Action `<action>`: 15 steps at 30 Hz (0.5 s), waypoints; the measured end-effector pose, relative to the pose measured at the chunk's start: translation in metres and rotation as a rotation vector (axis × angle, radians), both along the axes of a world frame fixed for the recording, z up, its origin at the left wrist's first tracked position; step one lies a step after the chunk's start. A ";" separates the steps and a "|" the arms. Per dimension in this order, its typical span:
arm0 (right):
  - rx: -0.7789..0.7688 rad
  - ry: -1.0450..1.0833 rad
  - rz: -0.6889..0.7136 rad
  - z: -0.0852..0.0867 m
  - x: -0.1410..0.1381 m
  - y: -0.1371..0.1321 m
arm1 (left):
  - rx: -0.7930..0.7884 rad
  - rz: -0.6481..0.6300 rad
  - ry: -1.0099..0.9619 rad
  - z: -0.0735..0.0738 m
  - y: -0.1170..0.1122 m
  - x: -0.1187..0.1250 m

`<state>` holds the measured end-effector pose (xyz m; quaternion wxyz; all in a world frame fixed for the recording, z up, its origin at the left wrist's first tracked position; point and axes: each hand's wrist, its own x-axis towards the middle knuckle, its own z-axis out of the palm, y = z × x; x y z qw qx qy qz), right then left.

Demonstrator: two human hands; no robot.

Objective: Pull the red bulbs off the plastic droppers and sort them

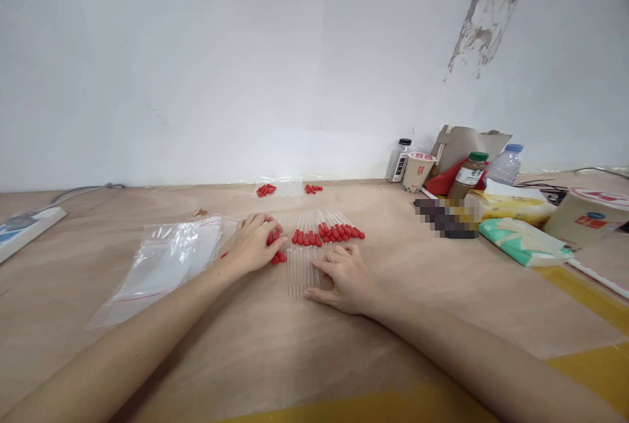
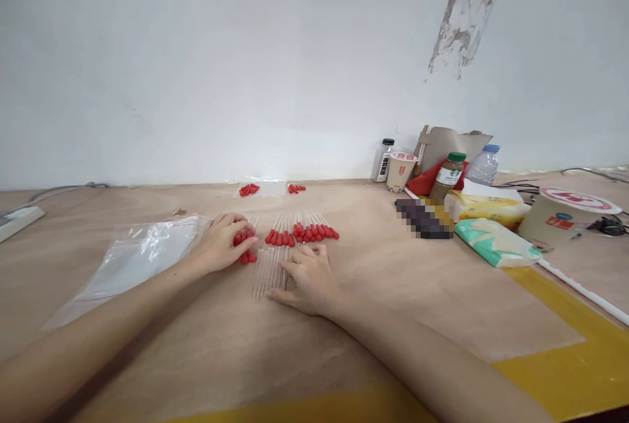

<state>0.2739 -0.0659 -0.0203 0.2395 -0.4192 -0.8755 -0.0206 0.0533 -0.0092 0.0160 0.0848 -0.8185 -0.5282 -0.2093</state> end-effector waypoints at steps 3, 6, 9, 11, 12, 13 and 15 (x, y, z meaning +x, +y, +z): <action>-0.009 -0.006 0.013 0.001 0.003 0.000 | -0.076 0.140 0.089 0.004 0.010 0.017; -0.015 -0.020 0.047 0.002 0.007 0.000 | -0.142 0.232 0.145 0.006 0.018 0.027; -0.006 -0.033 0.088 0.003 0.012 0.002 | -0.166 0.251 0.171 0.004 0.023 0.030; -0.003 -0.040 0.109 0.003 0.014 0.003 | -0.176 0.260 0.192 0.004 0.023 0.030; -0.004 -0.042 0.118 0.003 0.015 0.005 | -0.179 0.263 0.203 0.004 0.023 0.031; -0.005 -0.043 0.124 0.002 0.016 0.005 | -0.180 0.264 0.212 0.004 0.023 0.031; -0.008 -0.041 0.130 0.001 0.016 0.007 | -0.180 0.265 0.228 0.005 0.024 0.033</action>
